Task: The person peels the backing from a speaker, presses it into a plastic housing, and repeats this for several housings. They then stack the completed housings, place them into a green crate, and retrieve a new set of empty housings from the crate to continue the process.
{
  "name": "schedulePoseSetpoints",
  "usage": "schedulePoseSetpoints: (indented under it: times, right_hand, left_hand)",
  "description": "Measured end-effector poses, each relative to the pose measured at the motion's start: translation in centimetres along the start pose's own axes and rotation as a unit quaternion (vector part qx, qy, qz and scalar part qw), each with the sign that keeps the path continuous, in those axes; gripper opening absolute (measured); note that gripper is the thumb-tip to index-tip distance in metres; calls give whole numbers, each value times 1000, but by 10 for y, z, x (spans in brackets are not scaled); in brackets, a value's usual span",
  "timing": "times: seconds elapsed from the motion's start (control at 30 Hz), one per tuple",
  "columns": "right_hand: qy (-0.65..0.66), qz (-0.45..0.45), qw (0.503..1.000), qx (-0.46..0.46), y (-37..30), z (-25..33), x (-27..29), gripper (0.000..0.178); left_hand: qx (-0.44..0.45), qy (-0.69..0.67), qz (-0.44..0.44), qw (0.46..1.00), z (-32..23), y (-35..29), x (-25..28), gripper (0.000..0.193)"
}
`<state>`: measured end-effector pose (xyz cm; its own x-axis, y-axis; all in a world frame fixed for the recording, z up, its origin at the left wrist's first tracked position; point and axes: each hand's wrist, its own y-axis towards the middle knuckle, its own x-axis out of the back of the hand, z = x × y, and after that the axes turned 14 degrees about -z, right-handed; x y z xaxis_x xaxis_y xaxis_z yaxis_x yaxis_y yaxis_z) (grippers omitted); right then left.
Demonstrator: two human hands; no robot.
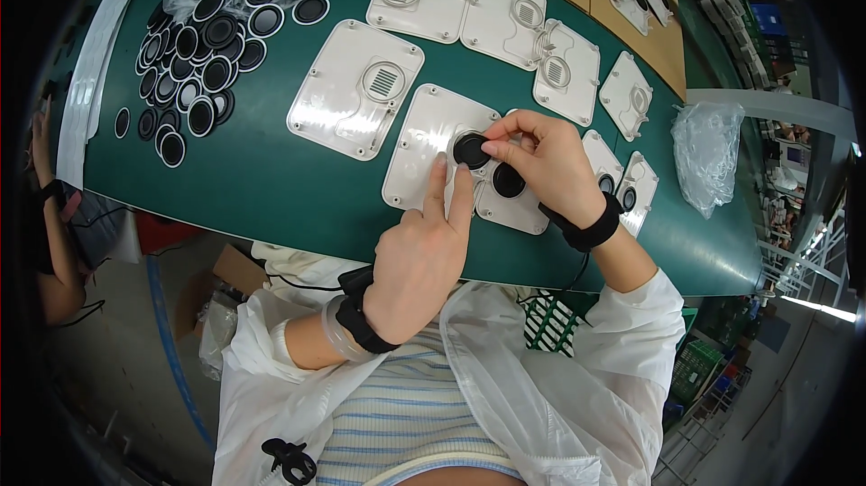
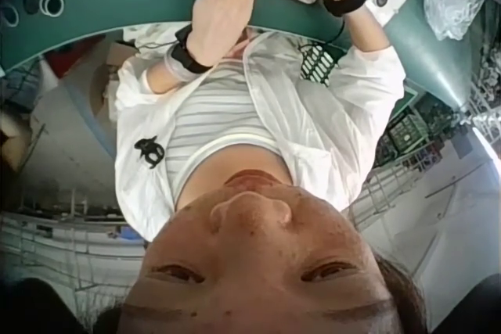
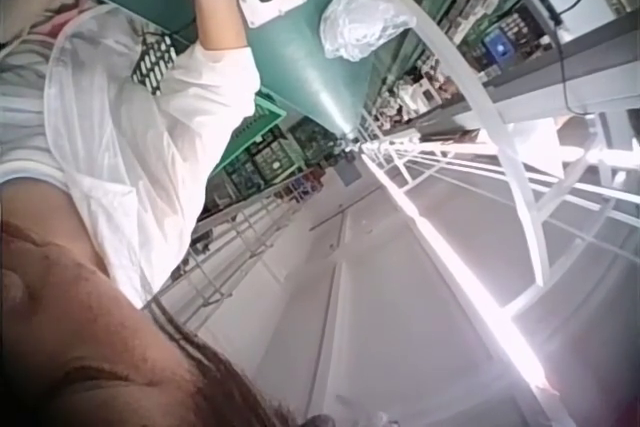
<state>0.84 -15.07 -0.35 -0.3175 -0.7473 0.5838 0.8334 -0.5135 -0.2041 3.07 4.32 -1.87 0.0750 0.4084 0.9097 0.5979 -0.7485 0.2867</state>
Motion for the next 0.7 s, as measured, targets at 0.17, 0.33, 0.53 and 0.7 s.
schedulePoseSetpoints:
  times: [0.17, 0.33, 0.53, 0.7]
  right_hand:
    - [-32, -5, 999, 9, -2, 6, 1, 12]
    - [-36, -8, 999, 18, -3, 5, 2, 13]
    - [-65, -14, 997, 49, -3, 7, 1, 13]
    - [-77, -37, 991, 103, -5, 4, -2, 18]
  left_hand:
    - [1, 18, 3, 1000, -1, -1, -3, 52]
    - [-9, 24, -3, 1000, -2, 0, -4, 54]
    - [-17, 42, 1, 999, -5, 0, -7, 56]
    - [-22, 73, 2, 997, -8, 1, -8, 55]
